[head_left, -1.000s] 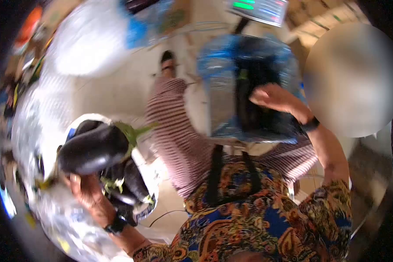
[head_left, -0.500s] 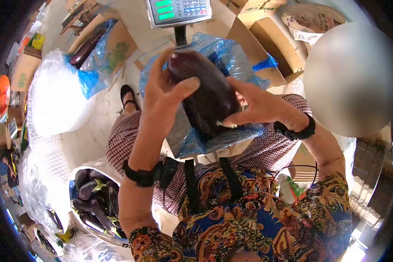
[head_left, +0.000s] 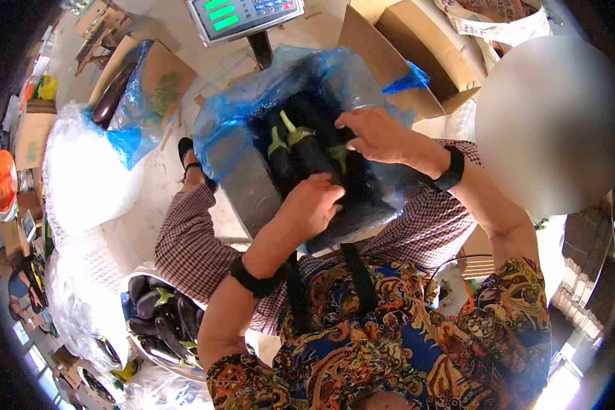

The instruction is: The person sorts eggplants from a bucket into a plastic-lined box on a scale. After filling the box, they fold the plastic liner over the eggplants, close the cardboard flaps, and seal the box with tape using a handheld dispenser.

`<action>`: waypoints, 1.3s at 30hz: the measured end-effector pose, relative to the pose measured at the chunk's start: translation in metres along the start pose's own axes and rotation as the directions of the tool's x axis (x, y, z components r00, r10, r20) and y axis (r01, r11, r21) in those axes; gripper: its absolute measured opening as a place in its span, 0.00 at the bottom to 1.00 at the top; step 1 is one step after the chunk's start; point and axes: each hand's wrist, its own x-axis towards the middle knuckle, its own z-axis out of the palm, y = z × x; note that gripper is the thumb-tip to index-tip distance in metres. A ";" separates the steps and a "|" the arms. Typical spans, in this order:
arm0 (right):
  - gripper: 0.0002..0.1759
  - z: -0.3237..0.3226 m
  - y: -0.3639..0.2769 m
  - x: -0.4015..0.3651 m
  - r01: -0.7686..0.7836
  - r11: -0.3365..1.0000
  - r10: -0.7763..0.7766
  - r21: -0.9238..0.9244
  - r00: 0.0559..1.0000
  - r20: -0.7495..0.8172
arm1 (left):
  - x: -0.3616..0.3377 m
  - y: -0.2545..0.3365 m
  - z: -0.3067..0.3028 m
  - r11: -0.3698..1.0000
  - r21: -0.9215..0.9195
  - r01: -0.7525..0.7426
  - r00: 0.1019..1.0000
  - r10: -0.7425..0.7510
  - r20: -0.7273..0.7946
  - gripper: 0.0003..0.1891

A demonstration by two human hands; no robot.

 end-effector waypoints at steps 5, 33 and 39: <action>0.22 0.009 0.005 -0.006 0.023 0.988 -0.032 0.150 0.998 0.062 | -0.025 -0.020 -0.036 0.972 -0.221 0.085 0.842 -0.189 -0.505 0.15; 0.25 -0.013 -0.029 0.005 -0.035 0.968 -0.001 0.250 0.990 0.142 | -0.029 -0.057 -0.049 0.796 -0.538 0.276 0.673 -0.560 -0.483 0.18; 0.26 -0.015 -0.029 0.006 -0.070 0.965 0.019 0.253 0.980 0.199 | -0.022 -0.061 -0.046 0.775 -0.545 0.319 0.687 -0.586 -0.431 0.20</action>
